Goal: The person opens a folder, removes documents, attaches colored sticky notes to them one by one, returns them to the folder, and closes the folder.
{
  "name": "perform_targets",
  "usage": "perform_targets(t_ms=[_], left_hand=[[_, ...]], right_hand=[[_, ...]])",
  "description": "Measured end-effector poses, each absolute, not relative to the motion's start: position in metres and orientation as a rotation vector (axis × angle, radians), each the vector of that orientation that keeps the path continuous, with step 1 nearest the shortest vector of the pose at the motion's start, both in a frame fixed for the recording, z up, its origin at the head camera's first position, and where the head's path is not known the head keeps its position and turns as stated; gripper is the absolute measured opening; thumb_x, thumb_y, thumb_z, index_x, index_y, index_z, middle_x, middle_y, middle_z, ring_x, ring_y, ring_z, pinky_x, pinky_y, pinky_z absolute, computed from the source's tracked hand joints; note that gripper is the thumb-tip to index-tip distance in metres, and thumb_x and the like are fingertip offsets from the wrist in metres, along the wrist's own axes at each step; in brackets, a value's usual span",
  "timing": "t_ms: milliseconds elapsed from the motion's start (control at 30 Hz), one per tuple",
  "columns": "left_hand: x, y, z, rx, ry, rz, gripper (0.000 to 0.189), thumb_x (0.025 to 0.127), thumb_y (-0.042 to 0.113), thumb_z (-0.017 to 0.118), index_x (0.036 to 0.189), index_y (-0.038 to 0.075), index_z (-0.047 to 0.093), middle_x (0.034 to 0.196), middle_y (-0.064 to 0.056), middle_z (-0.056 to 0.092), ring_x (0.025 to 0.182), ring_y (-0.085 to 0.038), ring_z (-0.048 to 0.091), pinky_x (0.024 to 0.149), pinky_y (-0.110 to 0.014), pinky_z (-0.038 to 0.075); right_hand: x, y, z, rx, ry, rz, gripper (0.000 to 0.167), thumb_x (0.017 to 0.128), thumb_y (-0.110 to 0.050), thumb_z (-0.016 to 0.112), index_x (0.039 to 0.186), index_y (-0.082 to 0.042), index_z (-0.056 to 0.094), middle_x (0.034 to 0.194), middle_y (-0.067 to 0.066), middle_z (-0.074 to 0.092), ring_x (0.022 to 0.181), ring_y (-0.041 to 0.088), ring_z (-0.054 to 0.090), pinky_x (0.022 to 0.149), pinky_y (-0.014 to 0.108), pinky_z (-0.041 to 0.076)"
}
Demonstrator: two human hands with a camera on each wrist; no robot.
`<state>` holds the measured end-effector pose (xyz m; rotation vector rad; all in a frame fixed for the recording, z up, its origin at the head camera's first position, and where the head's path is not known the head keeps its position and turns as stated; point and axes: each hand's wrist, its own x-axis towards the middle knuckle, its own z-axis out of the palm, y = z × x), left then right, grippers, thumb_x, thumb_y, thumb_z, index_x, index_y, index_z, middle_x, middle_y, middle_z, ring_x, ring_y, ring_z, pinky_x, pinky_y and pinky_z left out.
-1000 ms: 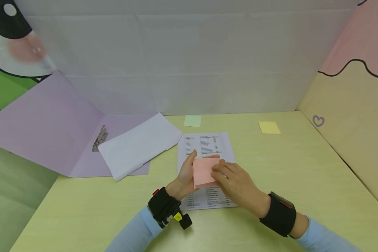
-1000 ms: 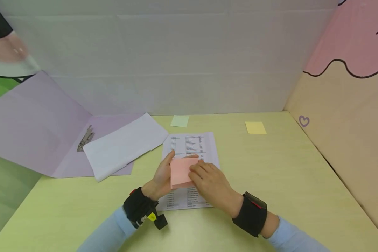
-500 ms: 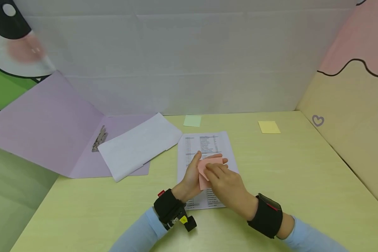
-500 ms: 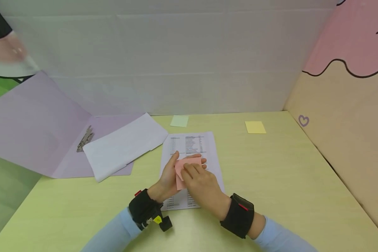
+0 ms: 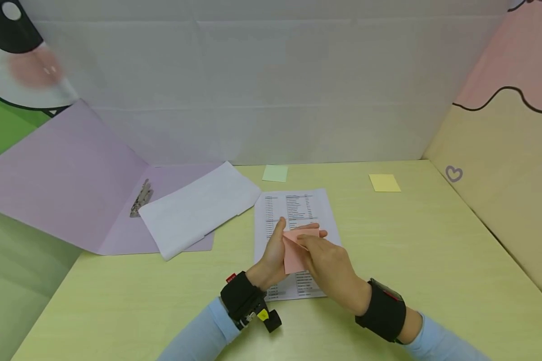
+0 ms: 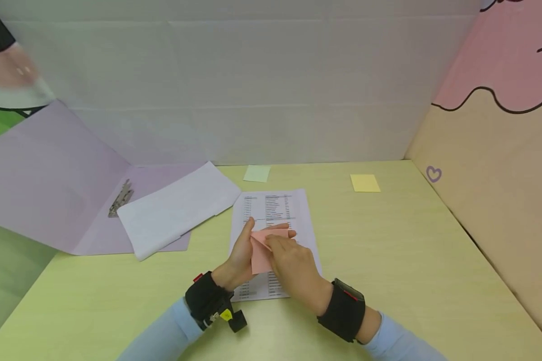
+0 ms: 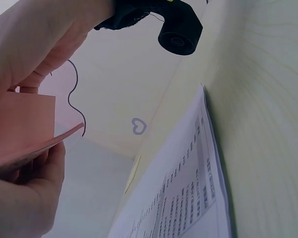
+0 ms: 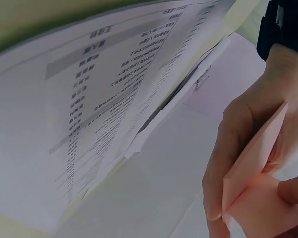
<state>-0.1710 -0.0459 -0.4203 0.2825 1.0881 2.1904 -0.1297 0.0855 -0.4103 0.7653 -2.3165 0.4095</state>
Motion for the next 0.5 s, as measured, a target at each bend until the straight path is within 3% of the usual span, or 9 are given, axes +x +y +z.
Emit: perform_targets(t_ms=[167,367,500], left_hand=[[-0.1711,-0.0472,-0.4227,0.267,1.070,2.192,0.085,0.088,0.069,0.012,0.138,0.005,0.037,0.130,-0.011,0.054,0.112,-0.016,0.055,0.091,-0.030,0.044],[-0.1707,-0.0499,-0.4234,0.254,1.050,2.192,0.078,0.092,0.062,0.011,0.138,0.006,0.039,0.138,-0.016,0.045,0.114,-0.017,0.054,0.092,-0.033,0.044],[-0.1705,-0.0511,-0.4233,0.225,1.037,2.198,0.074,0.094,0.059,0.010,0.138,0.007,0.039,0.130,-0.009,0.054,0.113,-0.017,0.054,0.091,-0.033,0.045]], right_hand=[[-0.1296,0.0854,-0.4110,0.770,-2.276,0.479,0.022,0.073,-0.001,0.070,0.094,-0.003,0.062,0.083,0.006,0.068,0.069,0.017,0.065,0.053,0.028,0.050],[-0.1295,0.0856,-0.4124,0.777,-2.244,0.559,0.022,0.073,0.001,0.069,0.094,-0.002,0.062,0.082,0.007,0.069,0.070,0.017,0.066,0.056,0.027,0.051],[-0.1284,0.0859,-0.4124,0.784,-2.238,0.582,0.025,0.072,0.002,0.070,0.095,-0.002,0.063,0.084,0.008,0.069,0.073,0.018,0.067,0.059,0.027,0.052]])
